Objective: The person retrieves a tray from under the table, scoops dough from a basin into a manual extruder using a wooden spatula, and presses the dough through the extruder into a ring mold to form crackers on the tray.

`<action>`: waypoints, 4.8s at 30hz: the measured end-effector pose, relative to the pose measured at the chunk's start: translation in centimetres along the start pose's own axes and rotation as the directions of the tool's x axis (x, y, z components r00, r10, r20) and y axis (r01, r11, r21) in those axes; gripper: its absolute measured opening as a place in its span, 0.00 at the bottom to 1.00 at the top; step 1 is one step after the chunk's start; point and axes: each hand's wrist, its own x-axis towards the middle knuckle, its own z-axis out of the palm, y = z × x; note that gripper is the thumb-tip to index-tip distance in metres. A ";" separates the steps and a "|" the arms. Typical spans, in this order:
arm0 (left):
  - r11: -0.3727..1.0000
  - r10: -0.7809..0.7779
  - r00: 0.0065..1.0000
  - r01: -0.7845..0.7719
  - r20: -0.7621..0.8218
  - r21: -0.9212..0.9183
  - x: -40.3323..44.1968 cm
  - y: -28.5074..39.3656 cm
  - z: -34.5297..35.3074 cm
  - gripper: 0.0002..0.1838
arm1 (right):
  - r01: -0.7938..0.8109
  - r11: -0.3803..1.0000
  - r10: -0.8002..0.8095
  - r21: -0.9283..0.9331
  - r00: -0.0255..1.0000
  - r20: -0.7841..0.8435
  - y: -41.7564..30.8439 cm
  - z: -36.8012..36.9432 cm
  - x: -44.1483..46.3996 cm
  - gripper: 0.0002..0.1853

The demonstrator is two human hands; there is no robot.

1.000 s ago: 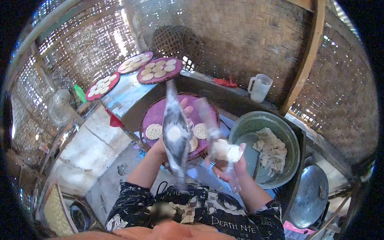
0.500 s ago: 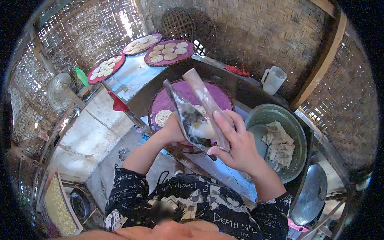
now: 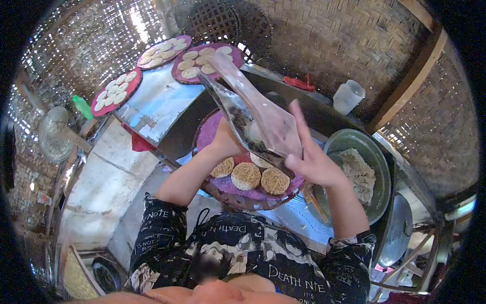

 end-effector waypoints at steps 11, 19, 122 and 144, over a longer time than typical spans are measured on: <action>-0.343 0.665 0.736 0.149 -0.128 -0.928 9.5 -1.7 -4.3 0.45 | -0.712 0.584 0.560 0.390 0.702 0.441 1.1 -3.4 -3.6 0.45; -0.605 0.013 0.944 0.271 0.331 -0.749 10.1 -8.5 5.1 0.25 | -0.805 0.475 0.798 0.354 0.564 0.213 4.3 -5.6 -2.8 0.37; 0.255 -0.893 0.450 0.491 -0.009 -0.833 -11.9 -6.9 -12.1 0.15 | -0.277 0.358 0.564 -0.892 0.826 -0.030 14.8 5.1 7.8 0.13; -0.494 -0.055 0.973 0.166 0.222 -0.853 4.3 -10.4 -7.2 0.39 | -0.837 0.392 0.699 0.381 0.541 0.468 7.1 4.5 1.5 0.37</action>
